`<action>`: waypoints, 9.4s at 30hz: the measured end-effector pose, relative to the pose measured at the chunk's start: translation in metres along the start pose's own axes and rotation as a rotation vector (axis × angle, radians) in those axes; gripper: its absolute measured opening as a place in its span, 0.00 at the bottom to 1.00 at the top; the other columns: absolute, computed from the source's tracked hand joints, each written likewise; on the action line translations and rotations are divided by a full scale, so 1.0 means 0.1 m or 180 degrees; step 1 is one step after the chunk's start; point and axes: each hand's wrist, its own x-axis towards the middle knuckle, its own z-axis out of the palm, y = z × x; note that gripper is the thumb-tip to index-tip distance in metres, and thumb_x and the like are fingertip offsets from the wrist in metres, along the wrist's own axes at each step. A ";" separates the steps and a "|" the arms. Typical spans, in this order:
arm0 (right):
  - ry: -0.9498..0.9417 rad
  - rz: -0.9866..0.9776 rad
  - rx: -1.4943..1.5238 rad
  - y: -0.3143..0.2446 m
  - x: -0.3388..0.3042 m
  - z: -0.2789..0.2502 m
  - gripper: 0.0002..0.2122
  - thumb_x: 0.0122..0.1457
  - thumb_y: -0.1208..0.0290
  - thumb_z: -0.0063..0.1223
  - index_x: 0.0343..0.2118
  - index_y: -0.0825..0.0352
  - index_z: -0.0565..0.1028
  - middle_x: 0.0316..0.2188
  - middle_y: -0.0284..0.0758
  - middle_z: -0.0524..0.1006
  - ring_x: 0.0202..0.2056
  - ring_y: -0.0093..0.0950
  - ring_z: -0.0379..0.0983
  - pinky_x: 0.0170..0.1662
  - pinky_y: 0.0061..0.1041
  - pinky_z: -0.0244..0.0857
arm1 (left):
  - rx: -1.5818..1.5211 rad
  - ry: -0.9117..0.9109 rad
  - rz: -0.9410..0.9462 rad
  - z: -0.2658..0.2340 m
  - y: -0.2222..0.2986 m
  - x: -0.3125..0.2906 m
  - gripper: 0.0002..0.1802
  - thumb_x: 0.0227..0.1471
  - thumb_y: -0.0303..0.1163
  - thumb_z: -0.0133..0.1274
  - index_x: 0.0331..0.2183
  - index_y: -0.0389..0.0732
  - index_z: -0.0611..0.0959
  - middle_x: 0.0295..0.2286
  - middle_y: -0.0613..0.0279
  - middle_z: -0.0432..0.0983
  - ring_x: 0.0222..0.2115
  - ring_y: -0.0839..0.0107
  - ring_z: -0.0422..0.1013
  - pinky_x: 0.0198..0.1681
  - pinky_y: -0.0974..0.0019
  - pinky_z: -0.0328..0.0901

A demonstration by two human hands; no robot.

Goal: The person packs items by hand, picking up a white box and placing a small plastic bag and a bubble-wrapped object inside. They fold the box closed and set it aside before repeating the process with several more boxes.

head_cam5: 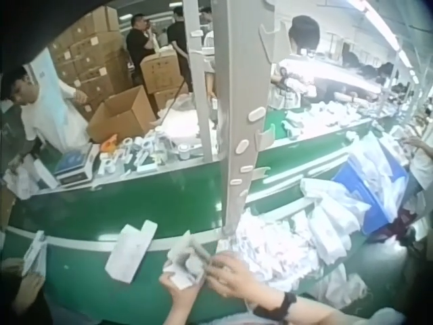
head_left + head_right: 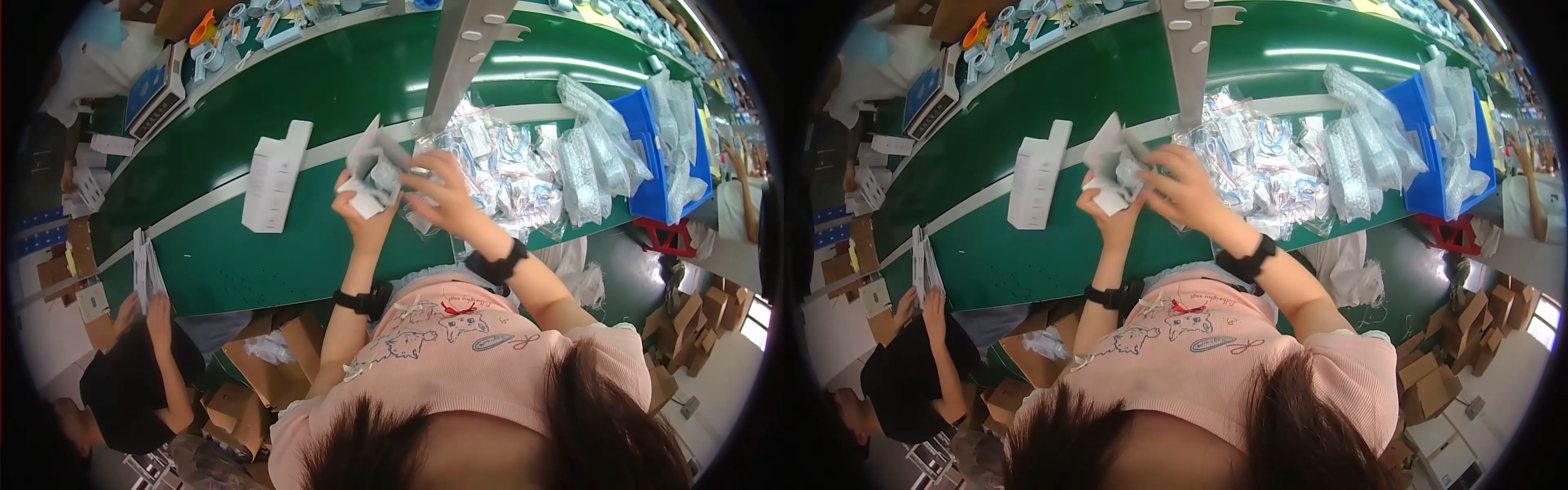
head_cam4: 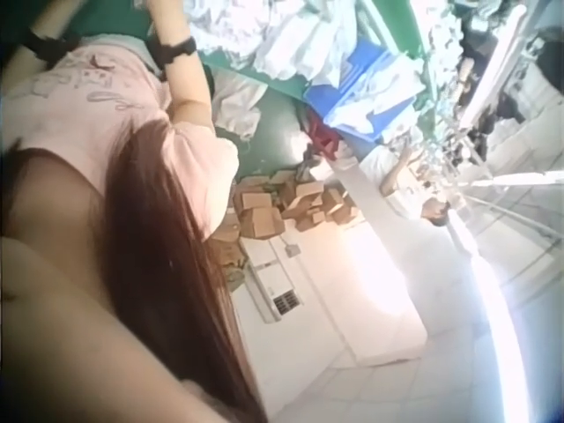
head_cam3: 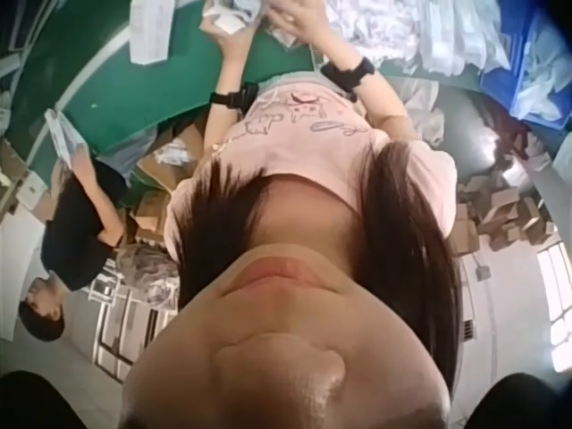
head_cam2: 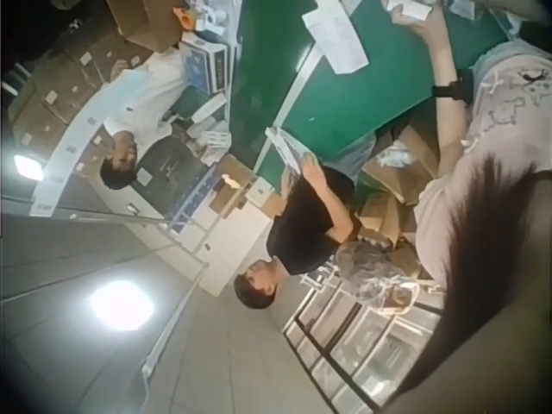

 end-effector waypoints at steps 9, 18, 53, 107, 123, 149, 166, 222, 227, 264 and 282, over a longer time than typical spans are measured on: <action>-0.1247 0.2328 -0.2543 1.41 -0.38 -0.40 0.14 0.40 0.70 0.59 0.32 0.65 0.72 0.33 0.37 0.72 0.35 0.40 0.66 0.40 0.32 0.60 | 0.0805 -0.0430 -0.0466 -0.43 0.45 0.13 0.32 0.33 0.30 0.63 0.41 0.40 0.65 0.47 0.44 0.54 0.47 0.53 0.57 0.47 0.61 0.56; 0.0618 0.1340 0.0373 0.51 -0.08 -0.54 0.11 0.38 0.82 0.57 0.27 0.65 0.70 0.30 0.38 0.73 0.33 0.36 0.70 0.33 0.26 0.65 | 0.1262 -0.0430 -0.1020 -0.49 0.56 0.40 0.08 0.33 0.25 0.59 0.21 0.34 0.77 0.33 0.52 0.69 0.28 0.60 0.69 0.30 0.67 0.62; 0.0641 0.1641 0.1273 1.15 1.40 1.22 0.46 0.31 0.68 0.67 0.55 0.71 0.51 0.50 0.43 0.59 0.53 0.36 0.55 0.56 0.29 0.47 | 0.3140 -0.2144 -0.2366 -1.05 -0.43 0.83 0.50 0.26 0.40 0.64 0.52 0.41 0.59 0.47 0.46 0.63 0.44 0.54 0.64 0.44 0.60 0.61; 0.1242 0.0527 0.0129 -0.07 0.49 0.13 0.24 0.37 0.77 0.57 0.43 0.61 0.66 0.41 0.40 0.63 0.43 0.38 0.62 0.46 0.30 0.56 | 0.0320 -0.0384 -0.0500 0.10 0.09 0.12 0.42 0.27 0.26 0.66 0.39 0.40 0.53 0.47 0.43 0.55 0.46 0.53 0.58 0.48 0.56 0.55; -0.0470 0.1861 -0.2639 2.23 -0.56 -1.03 0.18 0.42 0.75 0.54 0.40 0.66 0.69 0.39 0.41 0.69 0.40 0.40 0.64 0.40 0.34 0.61 | 0.0341 -0.0459 -0.0324 -0.17 0.01 -0.03 0.41 0.28 0.26 0.66 0.41 0.41 0.56 0.47 0.42 0.54 0.47 0.54 0.57 0.49 0.58 0.54; -0.1475 -0.0703 -0.0611 0.03 0.29 0.10 0.09 0.41 0.66 0.56 0.22 0.64 0.70 0.34 0.35 0.68 0.48 0.34 0.61 0.53 0.45 0.49 | 0.0600 -0.0306 -0.1387 -0.33 0.31 0.55 0.07 0.34 0.24 0.59 0.17 0.32 0.76 0.17 0.67 0.70 0.17 0.81 0.59 0.19 0.76 0.52; -0.1414 0.1276 0.1843 0.61 0.24 0.63 0.46 0.30 0.73 0.65 0.56 0.62 0.51 0.51 0.41 0.58 0.52 0.40 0.56 0.54 0.31 0.51 | 0.0652 -0.2679 -0.1575 -1.22 -1.47 0.56 0.29 0.40 0.34 0.55 0.45 0.33 0.65 0.42 0.44 0.66 0.43 0.53 0.64 0.45 0.62 0.59; 0.2282 0.2193 0.0958 0.34 0.43 -0.21 0.21 0.41 0.77 0.56 0.40 0.69 0.63 0.35 0.40 0.64 0.40 0.38 0.61 0.46 0.31 0.55 | 0.0345 -0.0239 -0.0738 0.33 0.28 -0.15 0.43 0.27 0.27 0.67 0.40 0.39 0.53 0.41 0.48 0.54 0.45 0.57 0.57 0.47 0.58 0.55; 0.1302 0.1076 -0.0548 0.11 0.34 -0.12 0.17 0.42 0.76 0.54 0.38 0.69 0.66 0.40 0.40 0.64 0.43 0.41 0.60 0.48 0.33 0.54 | 0.0404 -0.0407 -0.0548 0.45 0.21 -0.20 0.40 0.28 0.23 0.65 0.38 0.41 0.53 0.47 0.39 0.54 0.47 0.50 0.58 0.49 0.56 0.54; 0.0071 0.0845 0.1119 -0.09 0.42 -0.43 0.07 0.43 0.82 0.51 0.28 0.70 0.71 0.27 0.39 0.72 0.30 0.31 0.69 0.34 0.23 0.63 | 0.0814 -0.0439 -0.1086 -0.31 0.36 0.40 0.08 0.31 0.24 0.59 0.18 0.31 0.76 0.17 0.60 0.70 0.19 0.73 0.65 0.25 0.73 0.59; -0.2245 -0.1611 -0.0690 -0.16 0.28 -0.03 0.07 0.38 0.71 0.53 0.23 0.64 0.71 0.24 0.29 0.70 0.35 0.26 0.66 0.54 0.36 0.51 | 0.0600 -0.0568 -0.1450 -0.44 0.28 0.42 0.07 0.30 0.20 0.56 0.19 0.31 0.76 0.22 0.58 0.72 0.24 0.68 0.69 0.28 0.72 0.61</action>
